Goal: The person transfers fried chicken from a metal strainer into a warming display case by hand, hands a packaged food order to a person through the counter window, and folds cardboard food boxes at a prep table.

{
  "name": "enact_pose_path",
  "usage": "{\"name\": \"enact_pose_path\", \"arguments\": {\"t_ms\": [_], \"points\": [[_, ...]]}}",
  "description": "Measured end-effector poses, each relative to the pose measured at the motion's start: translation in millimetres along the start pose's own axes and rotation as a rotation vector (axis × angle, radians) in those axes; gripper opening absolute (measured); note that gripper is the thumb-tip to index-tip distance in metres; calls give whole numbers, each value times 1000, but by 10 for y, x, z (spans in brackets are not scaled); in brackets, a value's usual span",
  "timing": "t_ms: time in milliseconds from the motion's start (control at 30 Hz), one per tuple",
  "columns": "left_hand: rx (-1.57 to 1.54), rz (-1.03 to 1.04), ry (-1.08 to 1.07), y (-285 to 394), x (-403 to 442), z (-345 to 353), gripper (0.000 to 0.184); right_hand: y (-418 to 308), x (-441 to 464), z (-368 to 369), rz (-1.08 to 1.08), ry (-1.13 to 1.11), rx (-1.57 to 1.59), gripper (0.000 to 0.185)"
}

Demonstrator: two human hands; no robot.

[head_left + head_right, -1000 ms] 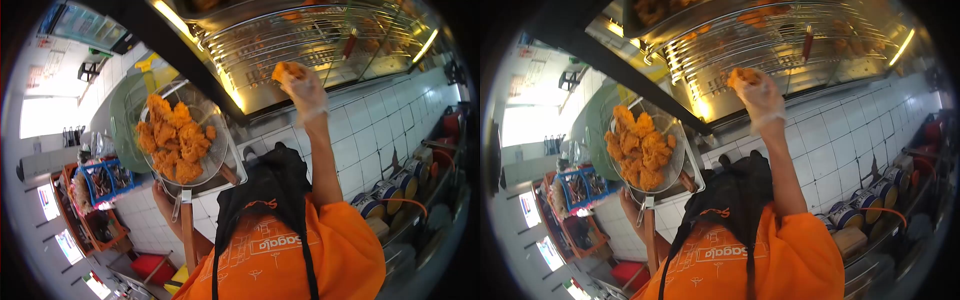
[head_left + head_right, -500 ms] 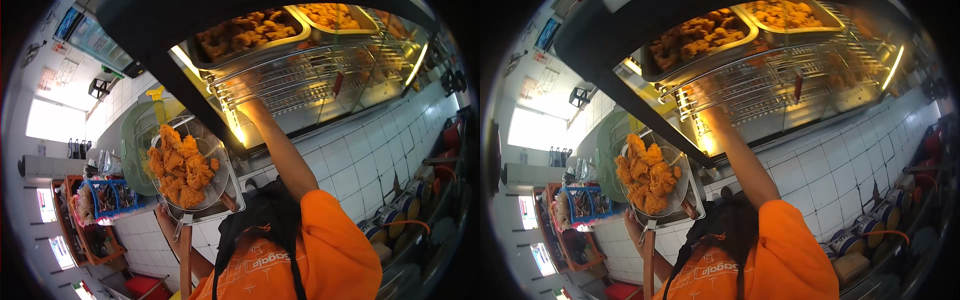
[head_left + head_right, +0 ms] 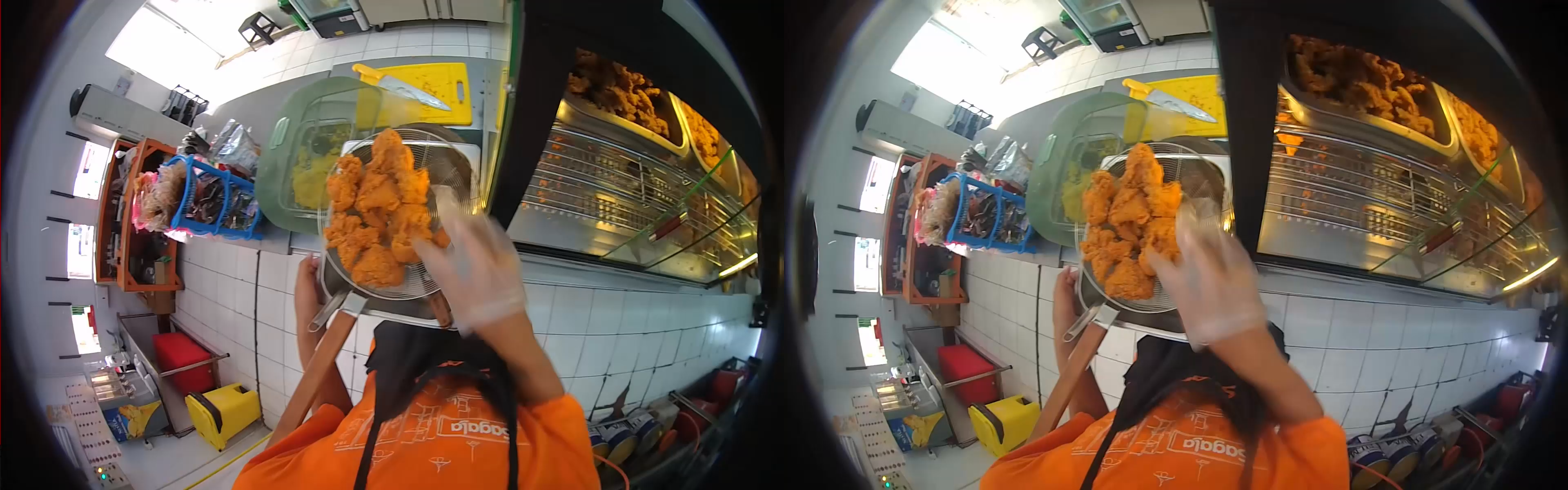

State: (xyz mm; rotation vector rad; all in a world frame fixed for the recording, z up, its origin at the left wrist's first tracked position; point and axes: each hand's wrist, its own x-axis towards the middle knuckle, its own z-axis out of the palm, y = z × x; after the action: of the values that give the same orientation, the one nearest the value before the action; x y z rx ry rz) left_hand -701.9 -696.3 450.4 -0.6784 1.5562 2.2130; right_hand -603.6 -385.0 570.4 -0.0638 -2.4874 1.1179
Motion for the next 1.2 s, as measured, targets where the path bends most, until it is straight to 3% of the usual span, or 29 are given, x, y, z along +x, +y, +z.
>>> {"name": "enact_pose_path", "arguments": {"t_ms": [33,67,100,133,167,200,267,333,400,533,633,667,700,767,833,900,967,1100,1167,1200], "points": [[-21,-6,5,-4,-16,-15,29,-73,379,155,197,-136,-37,46],[13,33,48,-4,-42,-12,28,-140,766,266,532,-345,2,46],[45,80,57,-14,-11,-32,27,153,936,581,89,-417,-407,51],[31,68,40,-58,78,-140,27,444,1106,895,-350,-287,-858,57],[9,55,20,-97,168,-250,28,141,1307,616,-2,-652,-682,62],[10,105,-21,-105,204,-291,28,164,1442,714,297,-554,-379,64],[34,88,-25,-7,60,-107,28,355,1496,940,311,-485,-333,62],[18,71,-63,-3,34,-63,28,590,1423,1097,-249,-554,-812,56],[8,60,10,-51,32,-74,28,766,1382,1293,-196,-407,-811,57],[39,65,-16,-27,121,-140,27,801,1268,1330,205,-25,372,48],[12,15,32,50,-22,19,28,281,815,872,285,147,1473,35],[-10,15,-34,8,81,-116,30,226,661,708,271,88,1307,34],[29,12,-45,33,73,-97,31,190,583,506,682,-16,1633,38],[95,8,-54,74,21,-37,33,245,-14,252,265,-33,995,42],[122,0,-53,81,70,-45,35,299,-443,-168,321,-26,1129,48],[118,-3,2,104,-1,1,36,553,-921,-330,676,154,1158,47],[126,10,-13,103,-12,-2,35,932,-1163,-413,603,422,1193,45],[112,-23,-16,100,49,-68,34,1722,-892,-331,601,596,437,46],[144,-22,-18,119,16,-7,34,2081,-484,-207,484,517,363,44],[160,-24,-82,102,180,-225,47,2407,-281,-29,462,462,190,42]]}}
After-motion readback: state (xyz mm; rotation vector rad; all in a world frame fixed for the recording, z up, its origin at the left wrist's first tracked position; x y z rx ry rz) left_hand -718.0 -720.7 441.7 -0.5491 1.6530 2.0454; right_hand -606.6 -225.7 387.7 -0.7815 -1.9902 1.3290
